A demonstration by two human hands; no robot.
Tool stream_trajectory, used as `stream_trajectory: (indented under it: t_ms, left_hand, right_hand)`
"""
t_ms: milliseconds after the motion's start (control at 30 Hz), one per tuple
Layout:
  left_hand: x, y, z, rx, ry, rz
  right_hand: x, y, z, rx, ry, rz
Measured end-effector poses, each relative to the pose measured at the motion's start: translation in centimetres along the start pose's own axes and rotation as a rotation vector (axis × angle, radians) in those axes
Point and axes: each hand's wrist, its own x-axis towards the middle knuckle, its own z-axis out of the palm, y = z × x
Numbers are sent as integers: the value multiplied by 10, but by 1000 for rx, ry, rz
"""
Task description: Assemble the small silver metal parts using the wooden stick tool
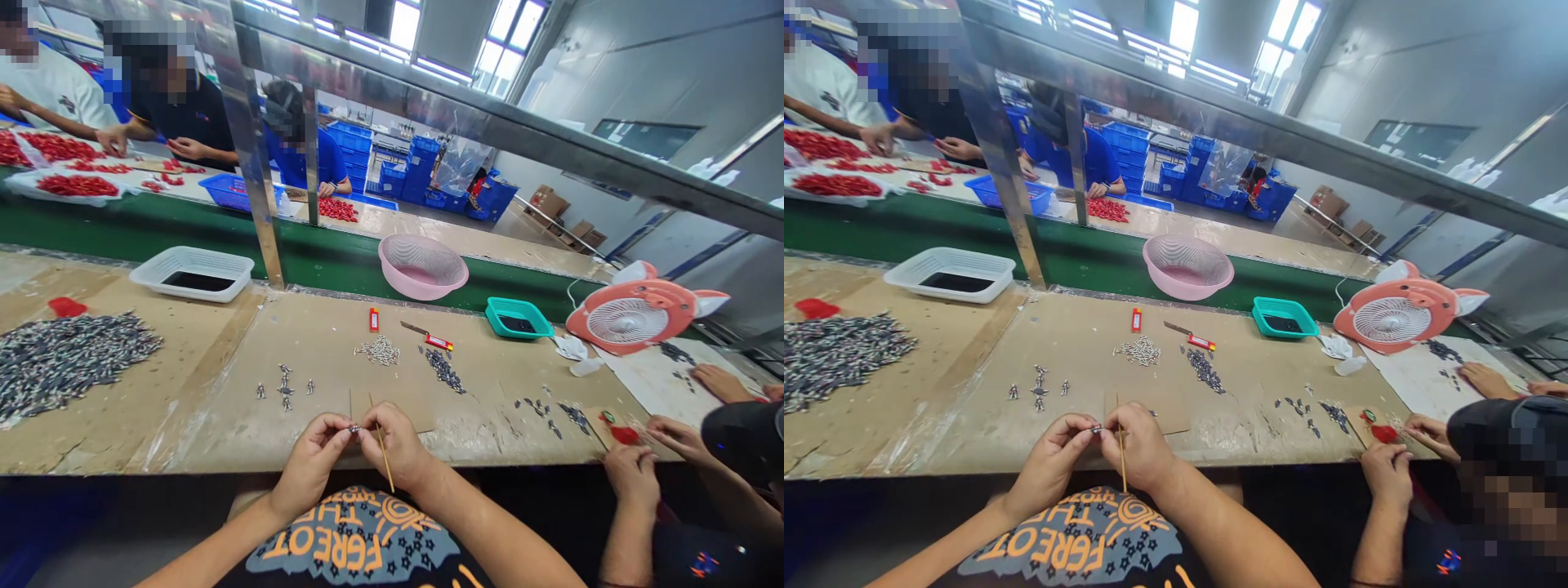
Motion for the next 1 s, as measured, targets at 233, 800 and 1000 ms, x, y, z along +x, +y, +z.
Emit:
stream_trajectory:
  t_ms: [233, 800, 1000]
  left_hand:
    - [0, -4, 1, -79, -28, -61]
    - [-3, -4, -2, 48, -48, 68]
    - [-1, -6, -3, 93, -73, 95]
  right_hand:
    - [-1, 0, -1, -12, 7, -13]
    - [0, -2, 0, -3, -9, -40]
    - [0, -3, 1, -2, 3, -57]
